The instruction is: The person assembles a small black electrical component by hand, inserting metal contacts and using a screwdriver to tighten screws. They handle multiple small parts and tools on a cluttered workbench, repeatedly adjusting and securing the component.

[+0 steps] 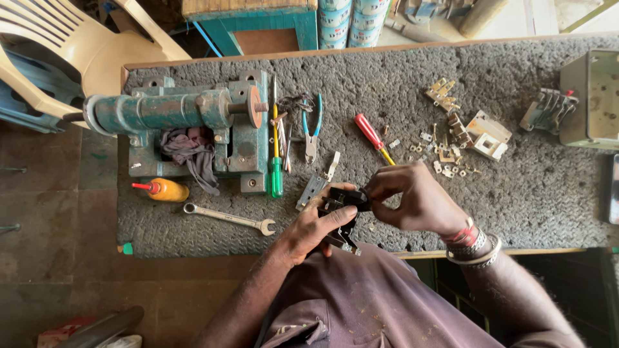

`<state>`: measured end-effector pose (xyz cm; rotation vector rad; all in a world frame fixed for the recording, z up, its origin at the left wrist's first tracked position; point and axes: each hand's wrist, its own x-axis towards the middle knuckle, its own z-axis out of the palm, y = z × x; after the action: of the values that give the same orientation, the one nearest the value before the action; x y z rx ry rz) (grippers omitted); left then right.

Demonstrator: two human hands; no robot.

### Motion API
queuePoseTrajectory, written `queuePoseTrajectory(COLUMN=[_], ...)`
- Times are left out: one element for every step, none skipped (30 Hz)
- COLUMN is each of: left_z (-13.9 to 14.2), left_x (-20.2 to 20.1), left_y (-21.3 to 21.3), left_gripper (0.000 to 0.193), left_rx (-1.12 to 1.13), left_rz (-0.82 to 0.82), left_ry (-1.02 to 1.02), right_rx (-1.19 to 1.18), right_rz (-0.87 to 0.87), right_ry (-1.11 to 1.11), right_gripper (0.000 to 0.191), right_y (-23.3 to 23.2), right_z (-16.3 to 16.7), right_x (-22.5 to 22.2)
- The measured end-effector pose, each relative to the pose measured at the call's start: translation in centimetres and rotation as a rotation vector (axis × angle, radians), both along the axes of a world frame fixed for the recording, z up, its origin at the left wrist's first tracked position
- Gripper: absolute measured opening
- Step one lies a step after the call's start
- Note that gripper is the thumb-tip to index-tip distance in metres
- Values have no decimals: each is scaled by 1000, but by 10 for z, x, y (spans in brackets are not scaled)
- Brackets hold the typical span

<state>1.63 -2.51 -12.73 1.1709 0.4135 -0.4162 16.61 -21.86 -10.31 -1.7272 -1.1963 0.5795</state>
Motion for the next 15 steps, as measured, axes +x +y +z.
queuePoseTrajectory(left_z=[-2, -4, -6, -7, -8, -8, -8, -8, -7, -6, -5, -3, -2, -1, 0], left_x=[0, -1, -2, -2, -2, -2, -2, -3, -3, -3, -3, -3, -4, -4, -5], left_y=[1, 1, 2, 3, 4, 5, 5, 6, 6, 5, 4, 3, 1, 0, -2], left_gripper=[69, 69, 69, 69, 68, 68, 67, 67, 67, 67, 67, 68, 68, 69, 69], left_rx=[36, 71, 95, 122, 149, 153, 157, 161, 143, 124, 106, 93, 80, 67, 102], left_rz=[-30, -60, -81, -100, -117, -131, -146, -161, -151, -141, -130, -112, -95, -80, -69], left_ry=[17, 34, 39, 39, 39, 28, 15, 3, 5, 6, 7, -2, -10, -18, -39], right_rx=[-55, -94, -131, -166, -120, -73, -26, -26, -28, -31, -24, -16, -9, 66, 139], right_rz=[4, 7, 11, 16, 24, 33, 42, 17, -9, -35, -77, -118, -160, -144, -129], right_ry=[-107, -136, -167, -204, -202, -198, -195, -226, -256, -287, -188, -87, 14, 130, 245], right_gripper=[15, 15, 15, 15, 23, 31, 38, 42, 46, 51, 50, 51, 51, 52, 54], right_y=[-2, -2, -3, -3, -2, -2, -2, -2, -3, -5, -7, -8, -11, -11, -10], right_z=[2, 4, 5, 6, 7, 7, 6, 5, 3, 2, 0, -3, -6, -11, -16], right_x=[-2, -4, -6, -7, -8, -10, -12, -15, -18, -20, -23, -25, -28, -29, -31])
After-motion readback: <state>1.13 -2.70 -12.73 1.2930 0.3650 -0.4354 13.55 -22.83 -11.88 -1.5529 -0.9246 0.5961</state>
